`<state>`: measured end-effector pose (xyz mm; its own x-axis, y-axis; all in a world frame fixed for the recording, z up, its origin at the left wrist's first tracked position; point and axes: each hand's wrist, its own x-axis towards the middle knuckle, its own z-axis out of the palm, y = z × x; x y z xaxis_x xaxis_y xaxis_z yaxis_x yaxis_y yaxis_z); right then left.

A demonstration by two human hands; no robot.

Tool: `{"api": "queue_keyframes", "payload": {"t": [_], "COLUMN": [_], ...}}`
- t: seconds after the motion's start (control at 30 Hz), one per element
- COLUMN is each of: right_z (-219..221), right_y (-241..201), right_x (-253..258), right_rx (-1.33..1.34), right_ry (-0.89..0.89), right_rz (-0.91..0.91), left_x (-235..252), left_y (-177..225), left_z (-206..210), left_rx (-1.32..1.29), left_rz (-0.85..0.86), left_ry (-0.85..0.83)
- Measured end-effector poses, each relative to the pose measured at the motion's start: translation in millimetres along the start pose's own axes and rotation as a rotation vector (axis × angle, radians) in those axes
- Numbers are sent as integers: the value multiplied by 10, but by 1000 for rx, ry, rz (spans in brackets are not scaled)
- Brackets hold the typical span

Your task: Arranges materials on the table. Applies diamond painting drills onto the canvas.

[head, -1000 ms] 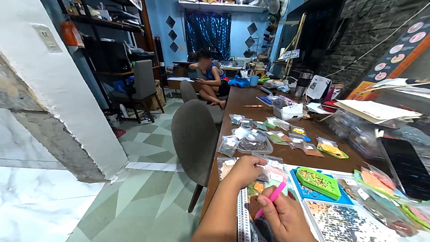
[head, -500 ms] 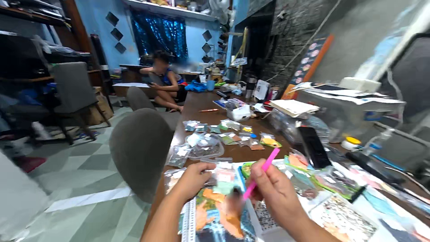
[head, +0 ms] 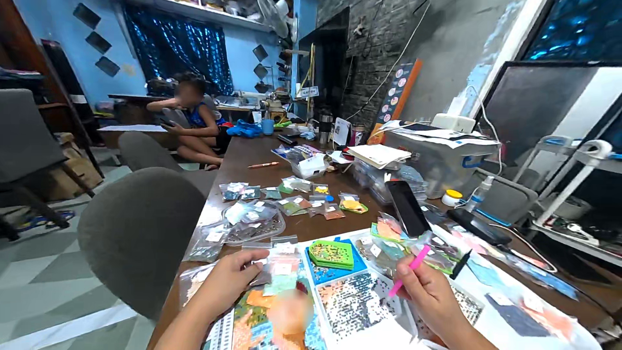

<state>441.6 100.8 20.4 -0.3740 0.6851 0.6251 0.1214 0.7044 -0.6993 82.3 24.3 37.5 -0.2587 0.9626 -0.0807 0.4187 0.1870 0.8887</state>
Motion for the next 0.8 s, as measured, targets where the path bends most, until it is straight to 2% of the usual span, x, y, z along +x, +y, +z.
{"api": "queue_keyframes", "payload": {"t": [0.33,0.63,0.8], "right_z": [-15,11,-1], "right_y": [-24,-27,-40], "right_x": [-24,-30,-29], "right_rx": [-26,23,-38], "right_ry": [-3,-90,13], "right_rz": [-5,-73,-17], "left_x": [17,4,8], "left_y": [-34,-30,-42], "left_z": [15,12,16], "left_rx": [0,-15,-28], "left_rz": [17,17,21], "left_ry": [18,31,37]}}
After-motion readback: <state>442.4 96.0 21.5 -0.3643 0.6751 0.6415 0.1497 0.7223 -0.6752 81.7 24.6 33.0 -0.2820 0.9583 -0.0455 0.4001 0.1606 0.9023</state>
